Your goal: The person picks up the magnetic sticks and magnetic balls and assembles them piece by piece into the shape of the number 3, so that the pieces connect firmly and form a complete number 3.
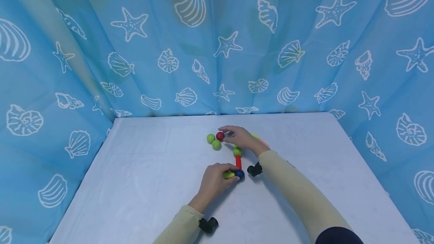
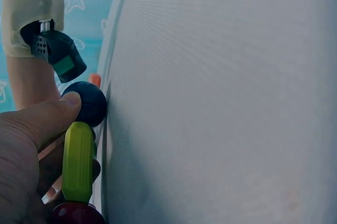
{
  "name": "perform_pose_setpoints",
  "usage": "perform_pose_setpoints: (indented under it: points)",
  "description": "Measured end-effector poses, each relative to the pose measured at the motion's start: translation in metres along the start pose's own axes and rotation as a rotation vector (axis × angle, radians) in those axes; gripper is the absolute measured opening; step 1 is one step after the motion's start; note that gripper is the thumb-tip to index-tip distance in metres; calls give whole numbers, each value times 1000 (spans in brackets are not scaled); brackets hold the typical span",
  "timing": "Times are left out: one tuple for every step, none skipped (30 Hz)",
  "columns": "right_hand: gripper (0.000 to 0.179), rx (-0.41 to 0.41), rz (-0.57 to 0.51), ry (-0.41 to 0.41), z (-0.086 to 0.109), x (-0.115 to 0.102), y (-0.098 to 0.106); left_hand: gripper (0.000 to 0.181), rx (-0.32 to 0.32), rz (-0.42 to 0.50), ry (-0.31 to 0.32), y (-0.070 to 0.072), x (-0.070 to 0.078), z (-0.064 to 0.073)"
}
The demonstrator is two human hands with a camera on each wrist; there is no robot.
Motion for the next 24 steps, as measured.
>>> perform_pose_setpoints:
  points:
    - [48, -3, 3, 9, 0, -2, 0, 29, 1, 0, -2, 0, 1, 0]
    - [48, -6, 5, 11, 0, -3, 0, 29, 2, 0, -3, 0, 1, 0]
    - [47, -7, 9, 10, 0, -4, 0, 29, 3, -1, -6, 0, 1, 0]
    - [46, -5, 11, 9, 0, -4, 0, 29, 5, -1, -9, 0, 2, 1]
    - [45, -3, 10, 6, 1, -5, 0, 29, 5, -2, -12, 0, 2, 1]
    - [44, 0, 9, 3, 1, -5, 0, 29, 7, -3, -13, 0, 2, 1]
    - [42, 3, 8, -5, 0, -5, 0, 29, 8, -1, -14, 0, 2, 1]
    - [40, 6, 8, -12, 0, -5, 0, 29, 8, 0, -12, 0, 2, 1]
    - [38, 12, 9, -17, 0, -5, 0, 29, 7, 1, -11, 0, 2, 1]
    - [37, 18, 10, -21, 0, -5, 0, 28, 7, 3, -10, 1, 2, 1]
    - [35, 23, 12, -27, 0, -5, 0, 28, 7, 5, -8, 1, 2, 1]
    - [33, 28, 12, -34, -1, -4, -1, 28, 7, 7, -8, 1, 2, 1]
    - [32, 32, 14, -41, -1, -3, -1, 28, 5, 10, -9, 1, 2, 1]
    - [31, 36, 15, -47, -1, -3, -1, 28, 5, 10, -11, 1, 2, 1]
    - [31, 38, 15, -52, -1, -3, -2, 28, 7, 10, -13, 1, 2, 1]
    - [31, 40, 15, -57, -1, -2, -2, 28, 8, 11, -15, 1, 2, 1]
    - [30, 42, 12, -61, -1, -2, -2, 28, 9, 11, -17, 1, 2, 1]
    - [30, 45, 12, -64, -1, -2, -2, 28, 9, 11, -17, 1, 2, 1]
    - [30, 49, 12, -66, -1, -1, -2, 28, 10, 10, -18, 2, 2, 1]
    - [30, 54, 9, -69, 0, -1, -1, 29, 11, 8, -19, 2, 2, 1]
    - [29, 57, 12, -71, 0, -1, -1, 29, 11, 8, -20, 2, 2, 1]
    - [29, 62, 13, -75, 0, 0, -1, 29, 11, 8, -20, 2, 2, 1]
    - [29, 66, 13, -79, 0, 1, 0, 29, 11, 6, -22, 1, 2, 1]
    - [28, 70, 13, -84, 0, 2, 0, 29, 11, 5, -22, 1, 2, 1]
Point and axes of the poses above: each hand's wrist, its own z-axis away from the middle knuckle, its own y-axis out of the back of the hand, x = y × z, the point moved 8 cm from there along -z, towards the middle knuckle, and after that the axes turned 15 degrees about z, right-handed, at the moved point
